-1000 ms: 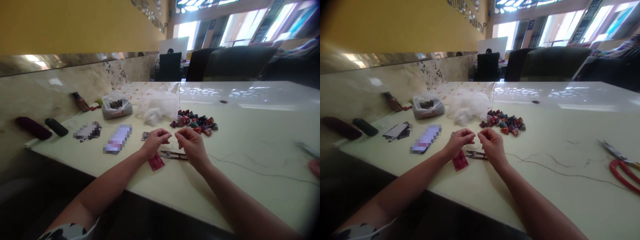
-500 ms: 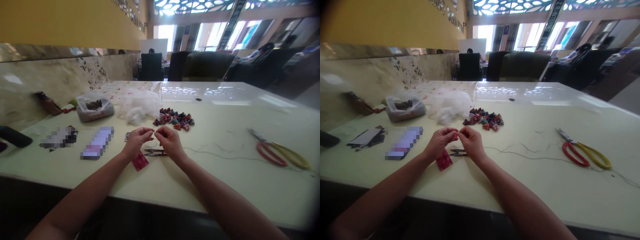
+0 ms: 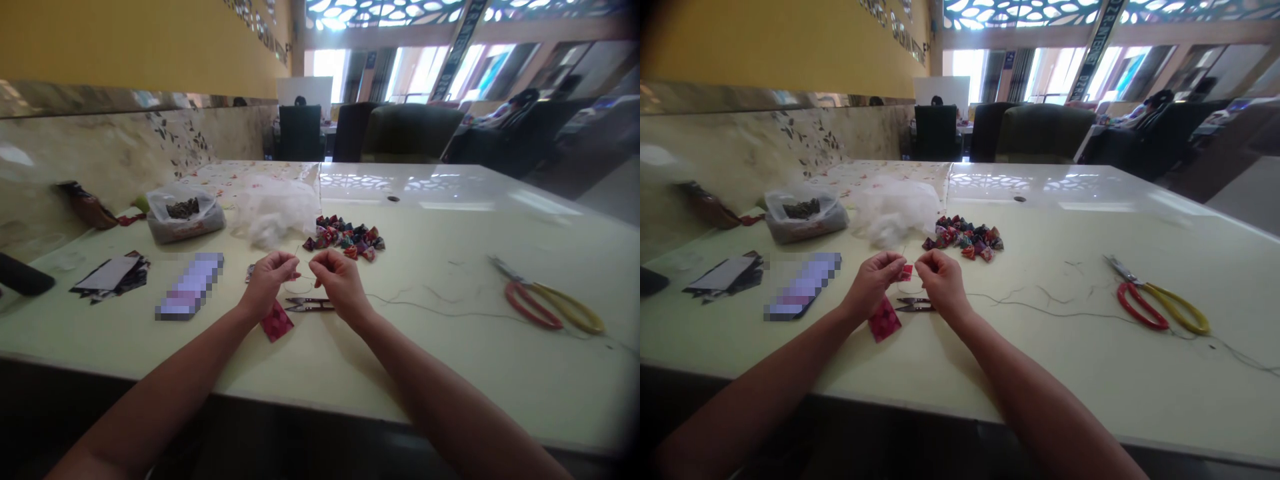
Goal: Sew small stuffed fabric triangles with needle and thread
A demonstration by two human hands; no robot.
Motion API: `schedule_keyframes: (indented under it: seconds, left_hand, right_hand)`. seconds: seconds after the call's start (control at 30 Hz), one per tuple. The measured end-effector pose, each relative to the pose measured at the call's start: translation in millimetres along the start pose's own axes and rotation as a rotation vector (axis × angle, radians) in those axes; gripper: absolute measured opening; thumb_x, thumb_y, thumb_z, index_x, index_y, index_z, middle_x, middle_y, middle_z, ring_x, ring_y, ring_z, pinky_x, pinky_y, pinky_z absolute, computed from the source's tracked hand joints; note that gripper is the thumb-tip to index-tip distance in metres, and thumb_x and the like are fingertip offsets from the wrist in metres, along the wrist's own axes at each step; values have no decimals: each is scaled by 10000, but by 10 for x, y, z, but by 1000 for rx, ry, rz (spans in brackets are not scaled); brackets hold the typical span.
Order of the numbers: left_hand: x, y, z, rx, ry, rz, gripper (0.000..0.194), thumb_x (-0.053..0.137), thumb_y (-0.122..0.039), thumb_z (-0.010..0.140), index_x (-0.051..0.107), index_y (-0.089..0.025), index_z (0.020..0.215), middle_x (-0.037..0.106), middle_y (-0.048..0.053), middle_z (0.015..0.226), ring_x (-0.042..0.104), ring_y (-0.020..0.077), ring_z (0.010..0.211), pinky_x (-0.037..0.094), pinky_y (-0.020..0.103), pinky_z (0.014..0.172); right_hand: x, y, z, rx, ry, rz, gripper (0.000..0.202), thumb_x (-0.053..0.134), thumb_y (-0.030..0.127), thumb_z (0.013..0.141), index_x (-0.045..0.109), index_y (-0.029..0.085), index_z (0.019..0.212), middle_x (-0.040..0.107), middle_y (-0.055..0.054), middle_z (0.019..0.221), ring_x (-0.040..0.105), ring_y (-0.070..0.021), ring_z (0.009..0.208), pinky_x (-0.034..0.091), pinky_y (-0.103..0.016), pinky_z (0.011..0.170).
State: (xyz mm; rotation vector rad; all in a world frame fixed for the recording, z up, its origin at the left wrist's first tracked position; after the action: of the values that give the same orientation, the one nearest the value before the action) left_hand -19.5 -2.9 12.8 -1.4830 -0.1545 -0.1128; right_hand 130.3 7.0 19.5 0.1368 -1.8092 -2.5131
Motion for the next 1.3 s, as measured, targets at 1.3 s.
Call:
schedule_keyframes:
  seconds: [1.3]
  left_hand:
    - [74, 131, -17, -100, 184, -31, 238, 801, -368, 743, 695, -160, 794, 651, -1, 787, 601, 102, 740, 533, 298, 823]
  right_hand:
    - [-13, -29, 6, 49, -62, 152, 135, 667, 278, 780, 607, 165, 736, 712, -38, 798, 648, -128, 671, 546, -250, 591]
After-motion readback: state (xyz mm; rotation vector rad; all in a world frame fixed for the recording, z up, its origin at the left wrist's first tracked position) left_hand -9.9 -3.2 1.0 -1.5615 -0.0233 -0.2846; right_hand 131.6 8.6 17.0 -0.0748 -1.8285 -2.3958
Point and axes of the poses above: each hand's wrist, its own z-axis towards the middle knuckle, its own x-axis out of the palm, y = z × x, the point moved 5 cm from there along z, towards the middle knuckle
